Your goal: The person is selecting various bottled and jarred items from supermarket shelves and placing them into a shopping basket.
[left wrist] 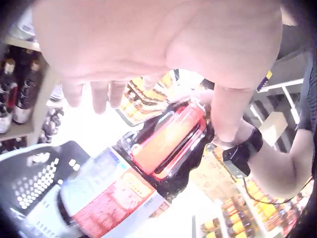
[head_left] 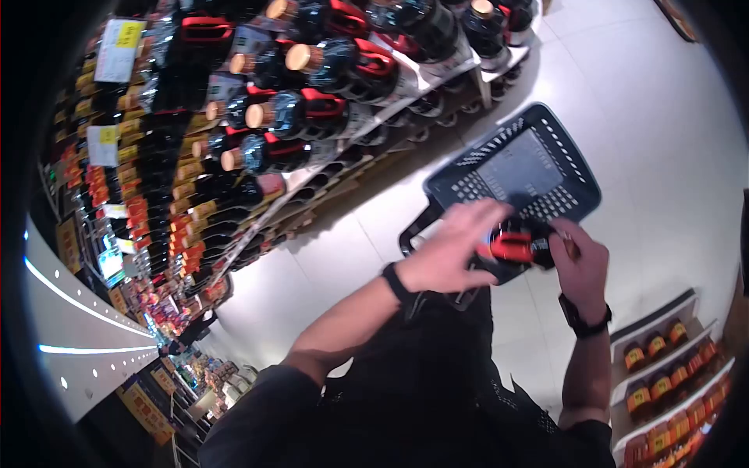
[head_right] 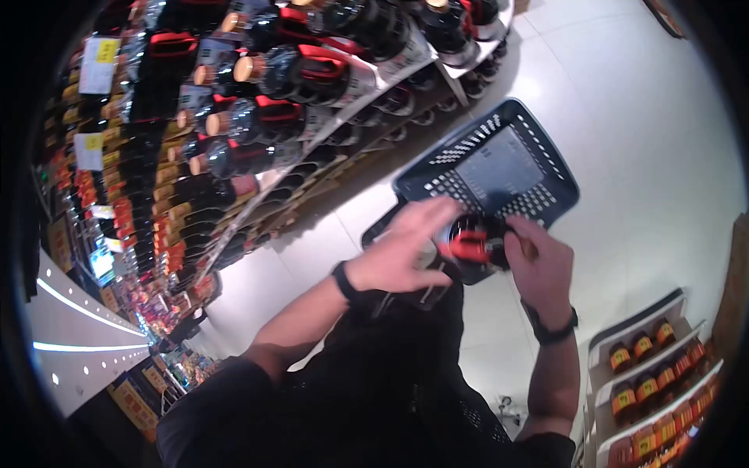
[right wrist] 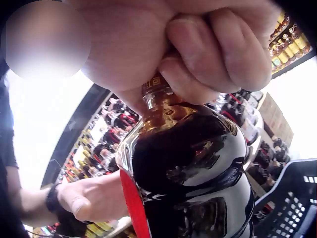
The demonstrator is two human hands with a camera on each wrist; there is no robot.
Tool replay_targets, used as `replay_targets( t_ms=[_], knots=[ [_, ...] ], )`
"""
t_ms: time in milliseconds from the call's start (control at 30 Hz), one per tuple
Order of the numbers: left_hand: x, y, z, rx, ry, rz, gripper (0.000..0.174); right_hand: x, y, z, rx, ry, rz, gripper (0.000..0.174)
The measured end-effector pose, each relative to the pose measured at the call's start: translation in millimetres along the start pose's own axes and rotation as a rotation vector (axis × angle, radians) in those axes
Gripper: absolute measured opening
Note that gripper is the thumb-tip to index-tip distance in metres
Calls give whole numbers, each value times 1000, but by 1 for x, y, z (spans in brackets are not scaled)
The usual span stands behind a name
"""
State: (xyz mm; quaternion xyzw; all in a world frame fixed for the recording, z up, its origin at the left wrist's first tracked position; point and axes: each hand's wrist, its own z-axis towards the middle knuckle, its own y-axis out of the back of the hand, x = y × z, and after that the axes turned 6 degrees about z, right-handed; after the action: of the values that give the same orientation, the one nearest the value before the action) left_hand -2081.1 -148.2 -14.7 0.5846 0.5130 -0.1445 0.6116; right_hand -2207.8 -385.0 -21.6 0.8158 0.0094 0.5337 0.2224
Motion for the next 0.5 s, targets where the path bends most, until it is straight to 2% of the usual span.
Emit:
replay_targets(
  t_ms=[67, 133, 167, 233, 333, 467, 500],
  knots=[
    [23, 4, -22, -45, 212, 93, 95, -37, -9, 27, -19, -49, -143, 29],
    [57, -10, -55, -42, 388, 442, 84, -96, -32, 53, -5, -70, -247, 34],
    [65, -13, -64, -8, 450, 504, 81, -126, -48, 67, 8, -43, -273, 36],
    [77, -22, -74, -34, 546, 457, 75, -176, -80, 94, 42, -41, -417, 38],
    [88, -42, -79, -83, 747, 185, 61, -266, -122, 138, 60, -76, -501, 41],
    [94, -47, -76, -211, 765, -8, 43, -349, -187, 177, 179, -221, -588, 52],
    [98, -48, -77, -195, 769, 5, 45, -362, -204, 178, 214, -270, -595, 53]
  ],
)
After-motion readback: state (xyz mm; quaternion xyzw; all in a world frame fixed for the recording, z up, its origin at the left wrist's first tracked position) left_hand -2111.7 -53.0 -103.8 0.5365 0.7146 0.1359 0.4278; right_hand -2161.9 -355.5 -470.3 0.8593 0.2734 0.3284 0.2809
